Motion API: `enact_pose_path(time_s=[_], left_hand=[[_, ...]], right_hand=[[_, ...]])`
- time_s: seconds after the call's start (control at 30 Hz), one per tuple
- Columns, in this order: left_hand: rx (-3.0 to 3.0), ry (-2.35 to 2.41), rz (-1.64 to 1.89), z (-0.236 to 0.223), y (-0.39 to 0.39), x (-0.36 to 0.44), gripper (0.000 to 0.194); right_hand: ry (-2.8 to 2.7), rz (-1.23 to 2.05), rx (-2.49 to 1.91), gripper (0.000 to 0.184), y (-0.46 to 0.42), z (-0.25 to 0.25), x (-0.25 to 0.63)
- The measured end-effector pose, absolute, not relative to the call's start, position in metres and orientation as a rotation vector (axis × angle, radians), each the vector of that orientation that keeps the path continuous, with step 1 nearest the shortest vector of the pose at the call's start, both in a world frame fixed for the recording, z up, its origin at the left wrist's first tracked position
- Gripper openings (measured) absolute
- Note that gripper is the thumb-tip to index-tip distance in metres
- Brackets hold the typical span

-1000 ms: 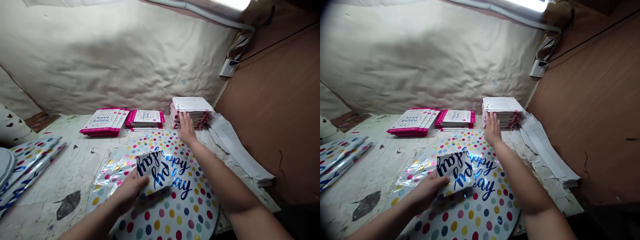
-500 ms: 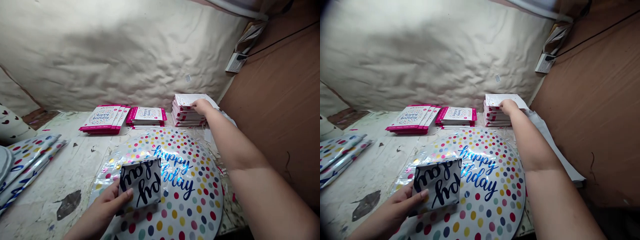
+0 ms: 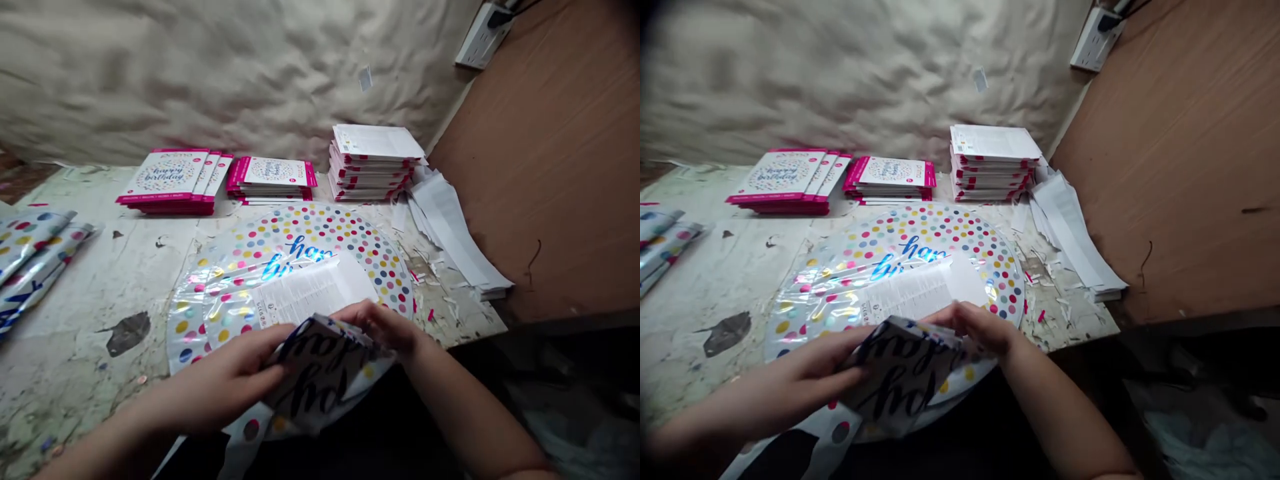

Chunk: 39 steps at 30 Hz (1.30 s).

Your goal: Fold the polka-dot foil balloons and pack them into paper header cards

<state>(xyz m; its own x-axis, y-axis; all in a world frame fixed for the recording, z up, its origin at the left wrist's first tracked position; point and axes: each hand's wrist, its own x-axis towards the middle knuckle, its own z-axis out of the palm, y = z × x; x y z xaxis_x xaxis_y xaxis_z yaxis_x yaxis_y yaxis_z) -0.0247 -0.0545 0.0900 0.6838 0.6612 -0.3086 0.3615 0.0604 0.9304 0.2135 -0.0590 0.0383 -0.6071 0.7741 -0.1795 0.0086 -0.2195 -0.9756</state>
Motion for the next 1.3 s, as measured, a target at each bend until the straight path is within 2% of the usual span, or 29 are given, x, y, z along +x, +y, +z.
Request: enact_pose_path(time_s=[0.07,0.17,0.23,0.27,0.37,0.47,0.67,0.73,0.87,0.93,1.13,1.2,1.23,1.3], left_hand=[[1.75,0.827,0.16,0.087,-0.038,-0.006,0.025],[2.015,1.009,0.4,0.074,-0.006,0.021,0.035],[2.234,1.201,0.593,0.061,0.016,0.04,0.035],[2.359,1.195,0.579,0.052,0.026,0.05,0.033],[2.686,0.887,0.303,0.026,0.045,0.077,0.029],[2.863,0.71,0.22,0.008,0.051,0.092,0.024],[2.992,0.573,0.435,0.009,0.049,0.091,0.018],[3.043,0.507,0.512,0.014,0.045,0.089,0.018],[3.126,0.382,0.566,0.022,0.036,0.089,0.022],[3.13,0.368,0.562,0.023,0.033,0.09,0.021],[3.125,0.42,0.554,0.025,0.029,0.093,0.021],[3.128,0.455,0.565,0.032,0.029,0.09,0.022],[3.126,0.504,0.586,0.038,0.029,0.087,0.022],[3.098,0.656,0.665,0.054,0.028,0.079,0.023]], right_hand=[[-1.49,1.818,-1.05,0.046,-0.059,0.042,0.235],[-1.379,1.486,-1.309,0.026,-0.051,0.036,0.268],[-1.117,1.273,-1.455,0.026,-0.043,0.024,0.288],[-0.986,1.173,-1.519,0.027,-0.039,0.017,0.297],[-0.768,0.998,-1.627,0.033,-0.031,-0.001,0.315],[-0.776,0.962,-1.659,0.035,-0.031,-0.01,0.317],[-0.981,0.802,-1.723,0.033,-0.044,-0.002,0.307],[-1.123,0.878,-1.68,0.032,-0.047,0.005,0.308],[-1.165,1.236,-1.559,0.034,-0.048,0.015,0.307],[-1.179,1.266,-1.518,0.035,-0.046,0.016,0.301],[-1.422,0.677,-1.493,0.026,-0.034,0.018,0.277],[-1.455,0.649,-1.434,0.022,-0.033,0.022,0.269],[-1.421,0.694,-1.375,0.024,-0.033,0.025,0.263],[-1.308,0.833,-1.229,0.045,-0.036,0.033,0.251]])
